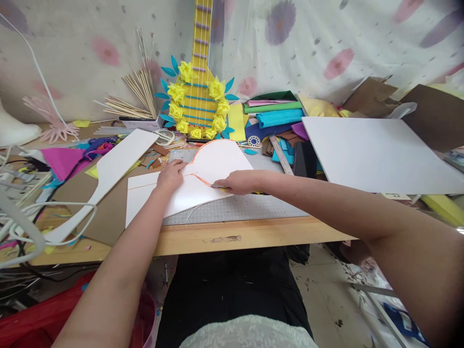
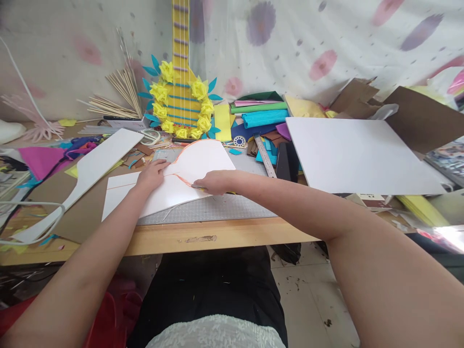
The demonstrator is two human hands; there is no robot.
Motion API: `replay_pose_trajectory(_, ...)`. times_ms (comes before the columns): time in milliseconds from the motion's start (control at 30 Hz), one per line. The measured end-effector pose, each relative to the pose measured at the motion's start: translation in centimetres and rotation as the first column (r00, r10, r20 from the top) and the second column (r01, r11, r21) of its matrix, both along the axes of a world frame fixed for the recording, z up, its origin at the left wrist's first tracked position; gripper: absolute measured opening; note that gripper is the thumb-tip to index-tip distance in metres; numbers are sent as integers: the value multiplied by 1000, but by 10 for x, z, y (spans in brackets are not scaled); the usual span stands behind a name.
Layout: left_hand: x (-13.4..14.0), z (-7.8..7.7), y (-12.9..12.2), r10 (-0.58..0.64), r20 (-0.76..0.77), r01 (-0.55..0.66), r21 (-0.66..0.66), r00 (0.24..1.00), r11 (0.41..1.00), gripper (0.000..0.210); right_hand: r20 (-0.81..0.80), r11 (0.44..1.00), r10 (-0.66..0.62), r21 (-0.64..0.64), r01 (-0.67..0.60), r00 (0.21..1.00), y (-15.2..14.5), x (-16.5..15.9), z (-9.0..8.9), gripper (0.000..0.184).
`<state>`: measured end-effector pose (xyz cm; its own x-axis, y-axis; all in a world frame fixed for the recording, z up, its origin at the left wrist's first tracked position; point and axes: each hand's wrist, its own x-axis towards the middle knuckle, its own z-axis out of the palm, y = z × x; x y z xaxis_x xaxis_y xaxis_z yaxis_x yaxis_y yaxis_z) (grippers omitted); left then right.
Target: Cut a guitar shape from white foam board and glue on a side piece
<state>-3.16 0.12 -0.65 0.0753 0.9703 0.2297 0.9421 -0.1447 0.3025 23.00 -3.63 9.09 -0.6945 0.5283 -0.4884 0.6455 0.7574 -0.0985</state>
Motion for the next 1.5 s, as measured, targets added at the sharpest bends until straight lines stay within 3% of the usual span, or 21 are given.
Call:
replay_pose_trajectory(267,0,3,0,-8,-33,7,-28,999,1000,49,16,997,66,24,-67,998,0,8,7,54)
replay_pose_trajectory(933,1,5,-3,-6,-3,6,-7,1000,1000,47,-25,983,174,59,-172,984,11,31,-2,51)
replay_pose_trajectory(1500,0,4,-2,-20,7,20,-14,1000,1000,47,-3,985,162,64,-161,987,20,47,1,48)
